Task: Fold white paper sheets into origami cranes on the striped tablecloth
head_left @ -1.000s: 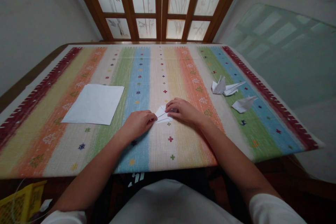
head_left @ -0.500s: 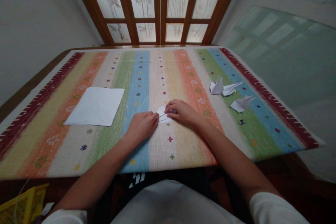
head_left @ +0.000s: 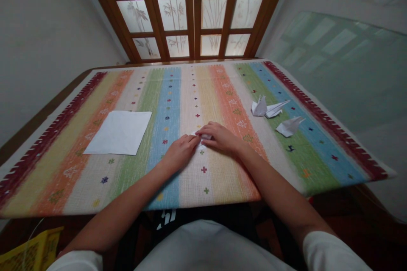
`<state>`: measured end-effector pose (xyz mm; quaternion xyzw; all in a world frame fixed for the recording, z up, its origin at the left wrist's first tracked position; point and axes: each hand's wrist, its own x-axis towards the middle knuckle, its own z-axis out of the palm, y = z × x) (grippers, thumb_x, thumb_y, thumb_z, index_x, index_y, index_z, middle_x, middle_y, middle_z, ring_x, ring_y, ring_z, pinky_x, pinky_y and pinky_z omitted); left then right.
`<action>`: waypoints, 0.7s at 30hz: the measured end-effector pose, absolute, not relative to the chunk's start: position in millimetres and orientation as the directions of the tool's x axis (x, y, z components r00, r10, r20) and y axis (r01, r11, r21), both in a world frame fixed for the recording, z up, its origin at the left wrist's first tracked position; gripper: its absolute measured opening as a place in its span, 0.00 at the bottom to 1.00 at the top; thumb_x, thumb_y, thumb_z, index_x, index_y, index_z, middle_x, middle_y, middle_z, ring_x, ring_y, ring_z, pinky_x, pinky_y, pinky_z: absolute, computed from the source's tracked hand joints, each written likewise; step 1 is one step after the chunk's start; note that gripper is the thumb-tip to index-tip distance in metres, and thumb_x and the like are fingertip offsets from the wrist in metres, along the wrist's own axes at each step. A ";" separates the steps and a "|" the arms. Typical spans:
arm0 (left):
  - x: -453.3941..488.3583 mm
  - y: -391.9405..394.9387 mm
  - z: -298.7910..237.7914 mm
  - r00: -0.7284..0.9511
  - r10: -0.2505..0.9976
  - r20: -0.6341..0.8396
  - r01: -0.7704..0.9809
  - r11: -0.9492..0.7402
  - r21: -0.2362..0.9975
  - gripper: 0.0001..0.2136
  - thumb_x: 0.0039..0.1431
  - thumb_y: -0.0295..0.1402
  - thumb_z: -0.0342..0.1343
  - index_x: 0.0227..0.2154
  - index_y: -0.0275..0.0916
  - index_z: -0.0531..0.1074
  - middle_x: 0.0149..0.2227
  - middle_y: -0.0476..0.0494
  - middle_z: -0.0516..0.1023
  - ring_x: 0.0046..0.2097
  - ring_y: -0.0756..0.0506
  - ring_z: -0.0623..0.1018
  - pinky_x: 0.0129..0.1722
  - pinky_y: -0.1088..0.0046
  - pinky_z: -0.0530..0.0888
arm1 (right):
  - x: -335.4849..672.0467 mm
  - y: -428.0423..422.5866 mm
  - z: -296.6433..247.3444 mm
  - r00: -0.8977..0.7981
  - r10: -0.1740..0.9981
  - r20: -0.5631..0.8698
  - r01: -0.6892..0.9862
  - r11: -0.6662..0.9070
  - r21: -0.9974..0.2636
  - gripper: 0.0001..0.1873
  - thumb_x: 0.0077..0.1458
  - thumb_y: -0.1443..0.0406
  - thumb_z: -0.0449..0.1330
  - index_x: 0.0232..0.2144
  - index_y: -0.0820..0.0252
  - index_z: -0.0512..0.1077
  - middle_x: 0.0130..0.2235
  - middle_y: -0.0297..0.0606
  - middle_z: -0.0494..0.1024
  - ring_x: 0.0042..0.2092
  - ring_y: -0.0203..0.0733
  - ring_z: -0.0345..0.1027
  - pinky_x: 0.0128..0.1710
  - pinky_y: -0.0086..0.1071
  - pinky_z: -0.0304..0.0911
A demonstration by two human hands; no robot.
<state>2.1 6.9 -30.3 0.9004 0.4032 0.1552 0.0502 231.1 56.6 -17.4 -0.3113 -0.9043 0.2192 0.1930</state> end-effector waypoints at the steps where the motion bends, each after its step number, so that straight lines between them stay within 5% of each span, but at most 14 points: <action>1: 2.0 7.3 -31.4 0.629 0.737 0.247 0.706 -0.674 0.216 0.12 0.72 0.24 0.50 0.49 0.34 0.77 0.51 0.33 0.82 0.49 0.40 0.80 0.50 0.61 0.79 | 231.3 56.0 -17.9 -0.740 0.638 0.213 0.480 0.722 -0.499 0.16 0.66 0.67 0.64 0.55 0.54 0.80 0.50 0.44 0.83 0.51 0.50 0.71 0.55 0.44 0.65; 10: 4.1 5.2 -26.3 0.641 0.738 0.212 0.721 -0.673 0.164 0.11 0.72 0.24 0.51 0.50 0.36 0.77 0.43 0.36 0.83 0.45 0.40 0.79 0.43 0.65 0.78 | 232.3 52.1 -15.4 -0.719 0.677 0.157 0.556 0.696 -0.455 0.18 0.66 0.64 0.63 0.56 0.49 0.80 0.54 0.45 0.75 0.55 0.51 0.67 0.58 0.47 0.63; 15: 3.4 4.4 -30.6 0.641 0.715 0.280 0.692 -0.696 0.193 0.09 0.72 0.26 0.53 0.45 0.38 0.79 0.45 0.37 0.82 0.46 0.41 0.79 0.44 0.65 0.78 | 234.2 50.8 -17.8 -0.649 0.745 0.156 0.626 0.639 -0.447 0.25 0.62 0.60 0.66 0.61 0.55 0.75 0.62 0.50 0.71 0.63 0.59 0.62 0.64 0.53 0.59; 21: 4.1 1.1 -29.8 0.624 0.682 0.381 0.656 -0.722 0.219 0.07 0.70 0.29 0.56 0.46 0.37 0.78 0.57 0.31 0.76 0.58 0.36 0.76 0.57 0.53 0.78 | 231.8 48.8 -14.2 -0.622 0.768 0.156 0.613 0.601 -0.514 0.21 0.57 0.62 0.68 0.52 0.57 0.75 0.56 0.49 0.77 0.58 0.57 0.68 0.60 0.51 0.61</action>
